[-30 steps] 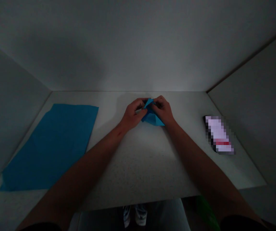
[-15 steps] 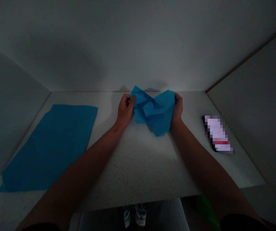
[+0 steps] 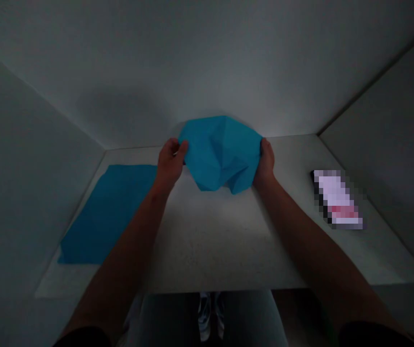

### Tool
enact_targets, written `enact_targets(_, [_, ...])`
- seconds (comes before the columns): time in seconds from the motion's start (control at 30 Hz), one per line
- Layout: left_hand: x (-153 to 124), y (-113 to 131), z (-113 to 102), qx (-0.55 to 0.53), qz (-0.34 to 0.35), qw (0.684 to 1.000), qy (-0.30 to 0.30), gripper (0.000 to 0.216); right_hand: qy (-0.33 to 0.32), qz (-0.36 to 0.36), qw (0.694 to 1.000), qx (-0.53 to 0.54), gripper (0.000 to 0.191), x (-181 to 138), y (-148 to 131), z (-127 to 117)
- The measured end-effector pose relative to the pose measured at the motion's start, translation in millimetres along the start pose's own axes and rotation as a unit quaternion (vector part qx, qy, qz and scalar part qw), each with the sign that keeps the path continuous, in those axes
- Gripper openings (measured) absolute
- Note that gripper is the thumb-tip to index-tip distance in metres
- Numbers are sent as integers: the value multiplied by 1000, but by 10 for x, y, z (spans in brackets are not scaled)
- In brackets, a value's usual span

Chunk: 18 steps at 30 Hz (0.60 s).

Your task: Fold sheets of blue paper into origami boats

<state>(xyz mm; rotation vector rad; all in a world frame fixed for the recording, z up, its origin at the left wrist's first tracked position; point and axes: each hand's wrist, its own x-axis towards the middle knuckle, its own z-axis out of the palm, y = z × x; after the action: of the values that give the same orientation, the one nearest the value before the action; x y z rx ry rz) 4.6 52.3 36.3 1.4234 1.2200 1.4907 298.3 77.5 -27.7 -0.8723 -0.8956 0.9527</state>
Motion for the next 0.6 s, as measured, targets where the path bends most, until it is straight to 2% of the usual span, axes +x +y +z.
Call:
enact_targets(0.1, [13, 279, -478, 78, 27, 996, -14, 48, 56, -32, 998, -6, 57, 21, 80, 15])
enact_targets(0.23, [-129, 603, -1019, 210, -40, 977, -15, 41, 20, -18, 999, -43, 57, 6, 85, 109])
enact_targets(0.3, [-290, 752, -1255, 252, -100, 962, 29, 38, 3, 0, 999, -34, 56, -6, 65, 171])
enact_targets(0.43, [-828, 947, -1774, 225, -216, 932, 183, 42, 5, 10, 1000, -7, 57, -18, 39, 260])
enact_targets(0.5, [-1156, 948, -2033, 228, -236, 914, 238, 44, 0, 8, 1000, -2, 57, -20, 35, 279])
enact_targets(0.57, [-1457, 893, -2251, 226, -259, 898, 273, 41, 0, 10, 1000, -1, 56, -21, 33, 289])
enact_targets(0.6, [-1585, 856, -2338, 238, -275, 891, 272, 39, 2, 14, 1000, -1, 56, -20, 31, 292])
